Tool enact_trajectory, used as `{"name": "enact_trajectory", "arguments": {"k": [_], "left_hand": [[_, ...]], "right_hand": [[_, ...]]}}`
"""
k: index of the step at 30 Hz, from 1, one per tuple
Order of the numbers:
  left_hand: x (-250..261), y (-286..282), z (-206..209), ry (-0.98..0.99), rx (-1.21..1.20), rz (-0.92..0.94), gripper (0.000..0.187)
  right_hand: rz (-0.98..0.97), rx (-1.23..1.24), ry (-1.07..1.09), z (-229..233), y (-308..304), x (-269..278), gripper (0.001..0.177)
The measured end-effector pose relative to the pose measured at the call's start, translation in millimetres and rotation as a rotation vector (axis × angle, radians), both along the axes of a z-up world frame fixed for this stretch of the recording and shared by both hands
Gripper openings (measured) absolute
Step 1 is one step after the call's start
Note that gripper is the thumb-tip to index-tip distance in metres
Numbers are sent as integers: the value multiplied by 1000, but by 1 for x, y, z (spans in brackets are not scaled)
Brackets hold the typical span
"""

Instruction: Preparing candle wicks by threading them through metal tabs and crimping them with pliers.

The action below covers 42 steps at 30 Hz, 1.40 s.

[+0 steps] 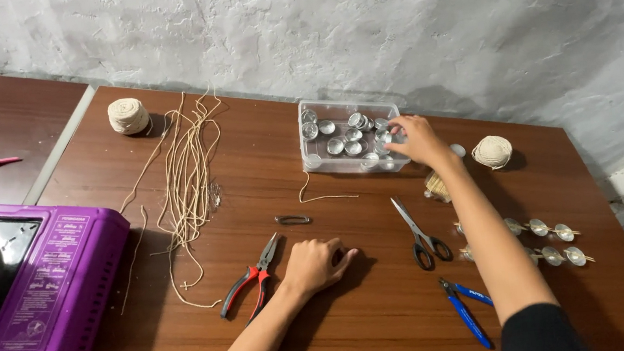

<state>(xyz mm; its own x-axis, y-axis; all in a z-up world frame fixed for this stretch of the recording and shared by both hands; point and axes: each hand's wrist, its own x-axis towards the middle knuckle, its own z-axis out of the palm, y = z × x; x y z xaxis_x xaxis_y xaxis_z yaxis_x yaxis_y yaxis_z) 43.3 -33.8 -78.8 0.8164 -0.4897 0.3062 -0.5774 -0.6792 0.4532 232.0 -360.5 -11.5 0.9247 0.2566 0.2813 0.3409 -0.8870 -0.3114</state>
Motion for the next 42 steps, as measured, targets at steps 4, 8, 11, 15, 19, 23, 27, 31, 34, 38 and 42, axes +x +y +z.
{"name": "enact_trajectory", "arguments": {"k": [4, 8, 11, 15, 19, 23, 27, 31, 34, 38, 42], "left_hand": [[-1, -1, 4, 18, -100, -8, 26], [-5, -1, 17, 87, -236, -2, 41], [-7, 1, 24, 204, -293, -91, 61], [-3, -2, 7, 188, -315, -196, 45], [-8, 2, 14, 189, -390, -308, 49], [-8, 3, 23, 180, -229, -347, 67], [-8, 1, 26, 140, -182, -360, 55], [-7, 4, 12, 115, -180, -329, 55], [-3, 2, -3, 84, -210, -317, 63], [-4, -1, -3, 141, -185, -273, 71], [-5, 1, 1, 158, -215, -281, 78]], "right_hand": [[79, 391, 178, 37, 47, -90, 38], [64, 588, 413, 29, 66, -163, 50], [97, 654, 466, -2, 74, -199, 51], [114, 488, 433, 6, 94, -237, 46], [63, 463, 430, -12, 95, -244, 42], [82, 279, 320, -41, 90, -245, 49], [143, 47, 175, -38, 94, -255, 53], [18, -109, 62, -26, 53, -288, 53], [-197, -121, 162, -28, 15, -329, 62], [-484, -83, 401, -45, -17, -369, 83], [-608, -22, 378, -56, -20, -386, 76]]}}
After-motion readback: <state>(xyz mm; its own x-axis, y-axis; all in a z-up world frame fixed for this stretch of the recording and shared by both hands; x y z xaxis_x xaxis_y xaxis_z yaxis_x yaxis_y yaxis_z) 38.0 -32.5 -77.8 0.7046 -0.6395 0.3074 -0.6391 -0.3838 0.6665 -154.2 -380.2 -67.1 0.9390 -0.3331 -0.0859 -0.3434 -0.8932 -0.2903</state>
